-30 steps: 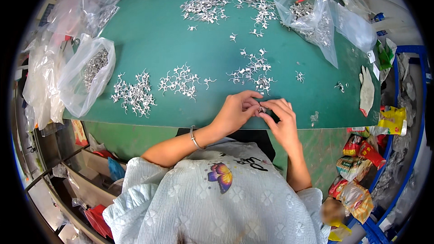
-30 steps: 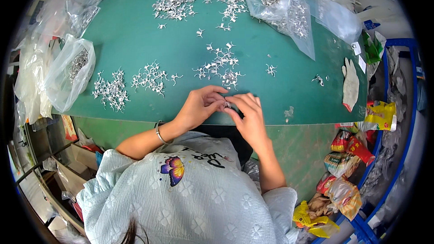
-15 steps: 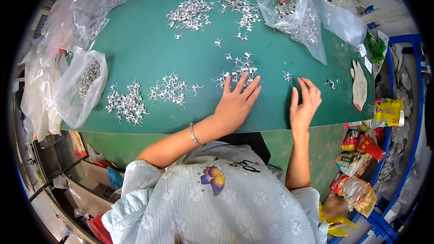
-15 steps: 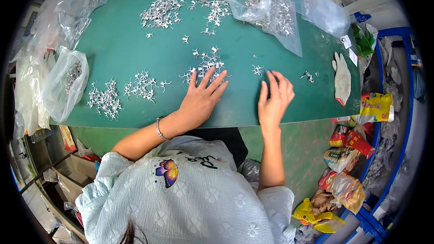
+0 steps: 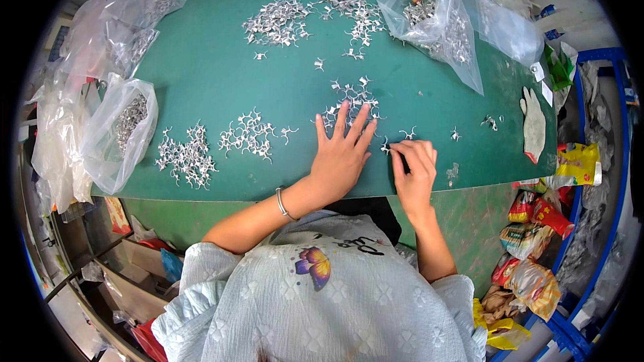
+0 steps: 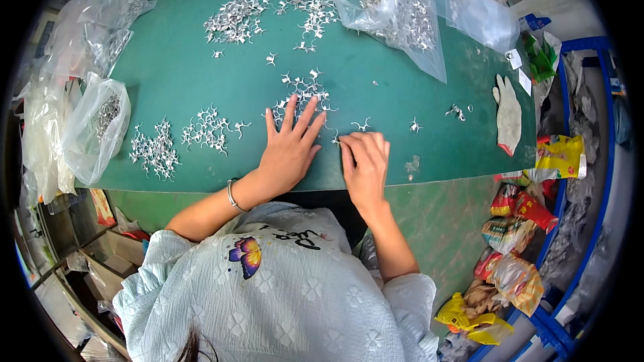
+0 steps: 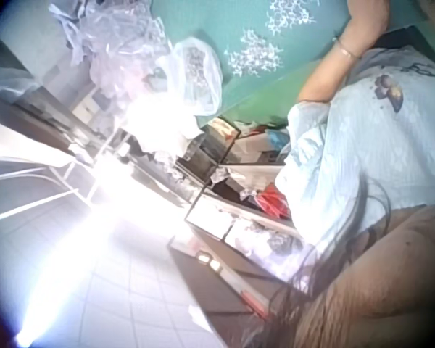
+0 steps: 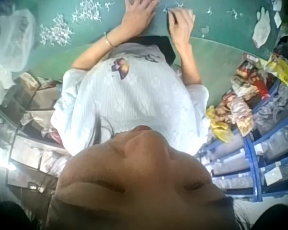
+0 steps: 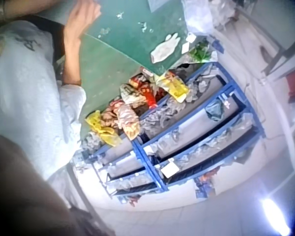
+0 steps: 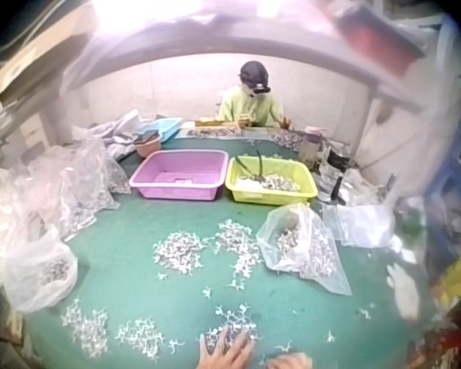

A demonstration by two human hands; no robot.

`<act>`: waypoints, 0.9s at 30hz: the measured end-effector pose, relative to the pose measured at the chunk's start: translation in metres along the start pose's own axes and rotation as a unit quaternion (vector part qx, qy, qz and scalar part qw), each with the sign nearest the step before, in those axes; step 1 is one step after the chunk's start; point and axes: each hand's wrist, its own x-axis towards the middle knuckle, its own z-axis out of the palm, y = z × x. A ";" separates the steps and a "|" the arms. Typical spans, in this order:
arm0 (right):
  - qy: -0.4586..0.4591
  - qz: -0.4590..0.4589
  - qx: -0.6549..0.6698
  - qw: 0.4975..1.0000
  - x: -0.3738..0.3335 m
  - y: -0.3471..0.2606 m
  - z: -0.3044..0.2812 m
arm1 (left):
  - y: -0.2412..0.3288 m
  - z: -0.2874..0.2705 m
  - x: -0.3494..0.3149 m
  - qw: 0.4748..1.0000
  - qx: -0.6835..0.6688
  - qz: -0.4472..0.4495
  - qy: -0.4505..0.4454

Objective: The person sorts small silver metal components on a green table, separating them into piles and transferring them into a purple basket. The person then carries the basket to a shelf and pours the contents into a large sack before returning to the table to continue sorting.

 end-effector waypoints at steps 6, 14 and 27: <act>0.014 0.065 0.025 0.997 0.010 0.025 -0.018 | 0.000 -0.002 -0.002 0.997 -0.066 0.028 0.016; 0.008 -0.002 -0.103 0.995 0.008 0.037 -0.016 | 0.006 0.002 -0.005 0.996 -0.053 0.075 0.014; -0.079 -0.010 0.114 0.990 -0.007 0.009 -0.014 | 0.002 -0.013 -0.019 0.991 -0.112 0.069 0.038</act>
